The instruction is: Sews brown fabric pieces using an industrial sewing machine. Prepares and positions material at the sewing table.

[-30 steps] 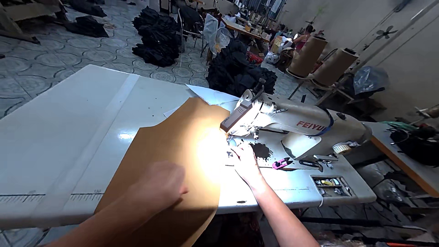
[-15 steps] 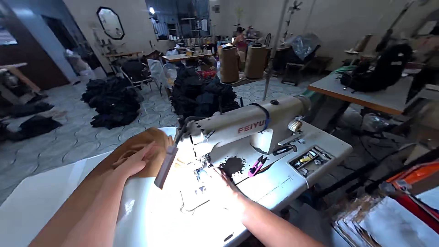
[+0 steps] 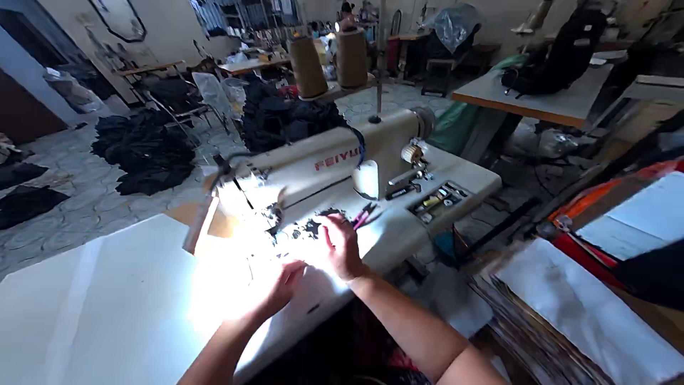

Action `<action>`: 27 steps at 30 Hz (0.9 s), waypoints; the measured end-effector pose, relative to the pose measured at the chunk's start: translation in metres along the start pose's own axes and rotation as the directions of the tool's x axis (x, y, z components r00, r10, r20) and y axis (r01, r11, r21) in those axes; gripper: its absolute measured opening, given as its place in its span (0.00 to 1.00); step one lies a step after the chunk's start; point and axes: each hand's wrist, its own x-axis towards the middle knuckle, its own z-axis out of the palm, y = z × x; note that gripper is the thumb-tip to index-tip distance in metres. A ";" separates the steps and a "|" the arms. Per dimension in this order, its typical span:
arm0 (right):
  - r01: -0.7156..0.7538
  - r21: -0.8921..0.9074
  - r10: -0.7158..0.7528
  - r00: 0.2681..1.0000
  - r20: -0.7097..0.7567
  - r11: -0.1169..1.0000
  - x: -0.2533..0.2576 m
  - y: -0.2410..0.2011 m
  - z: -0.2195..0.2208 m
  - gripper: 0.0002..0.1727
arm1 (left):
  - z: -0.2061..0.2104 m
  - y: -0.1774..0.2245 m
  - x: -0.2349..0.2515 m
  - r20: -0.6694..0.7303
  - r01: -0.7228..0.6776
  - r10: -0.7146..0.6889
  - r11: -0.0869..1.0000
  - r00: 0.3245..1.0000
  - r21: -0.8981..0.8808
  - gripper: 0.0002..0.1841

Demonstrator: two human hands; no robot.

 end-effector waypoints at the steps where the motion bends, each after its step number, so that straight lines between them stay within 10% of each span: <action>1: 0.000 0.008 0.000 0.999 -0.036 1.000 -0.010 0.000 -0.017 0.14 | 0.018 0.005 0.017 -0.046 -0.056 0.057 0.998 0.997 0.038 0.16; 7: -0.056 -0.198 0.081 0.989 0.122 0.979 -0.096 -0.002 -0.133 0.14 | 0.094 0.027 0.114 -0.047 -0.117 0.121 0.989 0.992 0.087 0.32; 12: -0.321 -0.514 0.459 0.873 0.166 0.796 -0.140 -0.008 -0.225 0.14 | 0.104 0.032 0.139 0.004 -0.047 0.047 0.975 0.999 0.215 0.29; 14: -0.471 -0.605 0.651 0.752 0.104 0.641 -0.150 -0.011 -0.258 0.12 | 0.091 0.039 0.123 -0.056 0.002 0.012 0.969 0.998 0.248 0.23; 20: -0.431 -0.902 1.000 -0.010 0.018 0.012 -0.180 0.010 -0.287 0.25 | 0.063 0.026 0.074 -0.205 0.211 -0.161 0.945 0.965 0.249 0.19; 27: -0.284 -0.958 0.977 -0.192 0.093 0.035 -0.216 0.026 -0.232 0.23 | 0.050 0.012 0.005 -0.296 0.203 -0.165 0.974 0.941 0.104 0.19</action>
